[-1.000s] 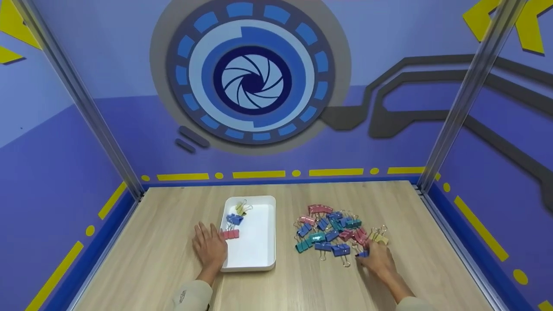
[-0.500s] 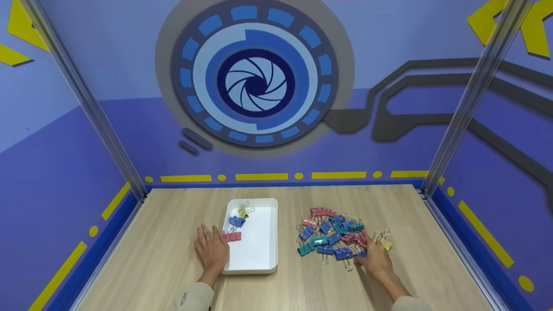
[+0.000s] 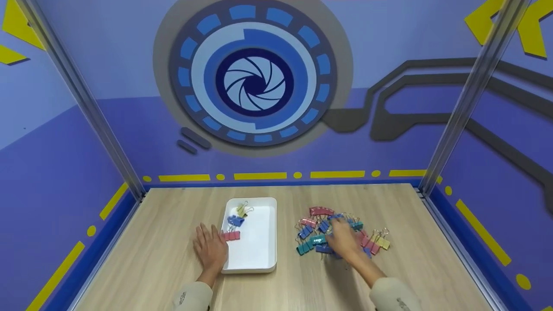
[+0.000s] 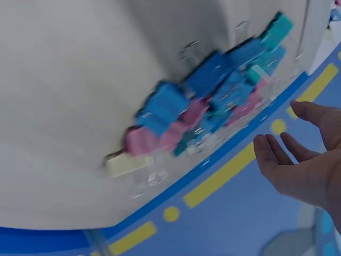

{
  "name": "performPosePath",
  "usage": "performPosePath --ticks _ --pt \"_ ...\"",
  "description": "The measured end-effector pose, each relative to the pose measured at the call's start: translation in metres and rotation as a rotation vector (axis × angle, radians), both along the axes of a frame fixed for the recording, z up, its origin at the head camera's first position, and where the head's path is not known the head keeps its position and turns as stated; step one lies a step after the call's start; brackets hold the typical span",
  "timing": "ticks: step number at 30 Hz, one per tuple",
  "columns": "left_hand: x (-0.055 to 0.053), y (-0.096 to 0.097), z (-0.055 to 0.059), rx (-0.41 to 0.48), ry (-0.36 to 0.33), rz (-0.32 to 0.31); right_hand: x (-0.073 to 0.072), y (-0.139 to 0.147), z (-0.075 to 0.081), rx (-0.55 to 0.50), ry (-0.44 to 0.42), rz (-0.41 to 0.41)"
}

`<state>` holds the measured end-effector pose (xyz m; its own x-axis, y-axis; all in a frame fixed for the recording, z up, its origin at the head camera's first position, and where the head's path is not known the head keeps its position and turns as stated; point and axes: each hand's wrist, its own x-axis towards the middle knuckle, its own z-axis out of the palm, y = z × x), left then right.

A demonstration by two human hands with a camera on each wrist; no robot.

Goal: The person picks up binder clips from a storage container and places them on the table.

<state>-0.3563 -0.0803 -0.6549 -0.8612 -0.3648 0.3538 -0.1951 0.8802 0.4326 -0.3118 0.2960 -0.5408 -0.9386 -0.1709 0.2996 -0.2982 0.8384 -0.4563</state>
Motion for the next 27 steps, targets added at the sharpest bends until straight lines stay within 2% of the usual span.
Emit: performPosePath --ticks 7,12,15,18,22,27 --pt "0.001 0.001 0.003 0.001 0.012 -0.003 -0.022 -0.081 0.002 -0.08 -0.005 0.137" --pt "0.002 -0.001 0.005 0.021 0.001 -0.009 -0.042 -0.138 0.001 -0.118 0.061 0.275" --pt "0.0 -0.001 0.003 0.017 -0.002 -0.014 -0.053 -0.167 -0.004 -0.093 0.102 0.361" --pt "-0.002 0.0 0.001 -0.005 0.012 -0.007 -0.061 -0.193 -0.014 -0.018 0.114 0.443" --pt "-0.003 -0.003 -0.002 -0.027 0.045 0.003 -0.064 -0.224 -0.026 0.135 0.085 0.541" --pt "-0.003 -0.002 -0.005 -0.034 0.036 -0.009 -0.062 -0.244 -0.038 0.35 0.004 0.533"
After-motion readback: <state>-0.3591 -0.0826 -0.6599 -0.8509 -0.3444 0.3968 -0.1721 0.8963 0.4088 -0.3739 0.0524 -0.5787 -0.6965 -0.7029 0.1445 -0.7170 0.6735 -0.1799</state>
